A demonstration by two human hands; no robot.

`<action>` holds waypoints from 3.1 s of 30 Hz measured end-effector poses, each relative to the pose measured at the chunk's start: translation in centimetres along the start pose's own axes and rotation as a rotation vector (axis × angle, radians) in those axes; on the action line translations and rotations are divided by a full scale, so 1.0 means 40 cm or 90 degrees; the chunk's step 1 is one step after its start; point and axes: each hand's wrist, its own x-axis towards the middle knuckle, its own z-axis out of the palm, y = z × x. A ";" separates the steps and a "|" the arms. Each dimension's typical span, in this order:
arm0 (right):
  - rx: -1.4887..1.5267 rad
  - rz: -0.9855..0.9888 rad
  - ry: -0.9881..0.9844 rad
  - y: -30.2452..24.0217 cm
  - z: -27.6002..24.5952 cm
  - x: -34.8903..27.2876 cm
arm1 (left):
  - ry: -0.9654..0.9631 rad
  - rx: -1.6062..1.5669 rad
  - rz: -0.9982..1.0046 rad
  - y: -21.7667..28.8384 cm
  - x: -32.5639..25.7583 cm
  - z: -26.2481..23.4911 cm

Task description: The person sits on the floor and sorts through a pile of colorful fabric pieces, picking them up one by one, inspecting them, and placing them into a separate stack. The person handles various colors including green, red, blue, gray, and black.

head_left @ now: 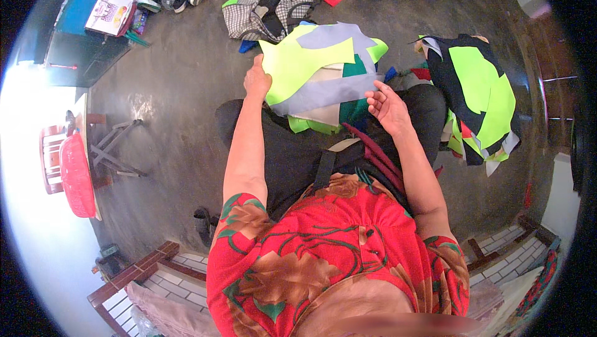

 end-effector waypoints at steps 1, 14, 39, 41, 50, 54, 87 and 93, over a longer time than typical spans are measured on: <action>-0.002 0.001 0.000 0.001 0.001 0.000 | -0.001 0.024 -0.020 0.012 -0.011 -0.016; -0.004 -0.027 0.075 0.008 -0.002 0.008 | 0.186 0.078 0.305 0.056 -0.065 0.013; -0.428 -0.699 0.235 -0.234 -0.032 -0.199 | -0.100 0.188 0.386 0.105 -0.138 0.144; -0.724 -0.783 0.547 -0.313 -0.063 -0.261 | -0.094 0.185 0.383 0.095 -0.139 0.146; -1.089 -0.721 0.820 -0.379 -0.339 -0.262 | -0.090 0.187 0.389 0.104 -0.142 0.143; -0.994 -0.736 0.917 -0.366 -0.334 -0.245 | -0.082 0.173 0.396 0.095 -0.145 0.147; -0.814 -0.923 0.452 -0.488 -0.050 -0.197 | 0.066 -0.367 0.250 0.021 -0.262 0.047; -0.323 -0.270 -0.082 -0.156 0.126 -0.027 | -0.205 -0.427 0.160 0.064 -0.228 0.113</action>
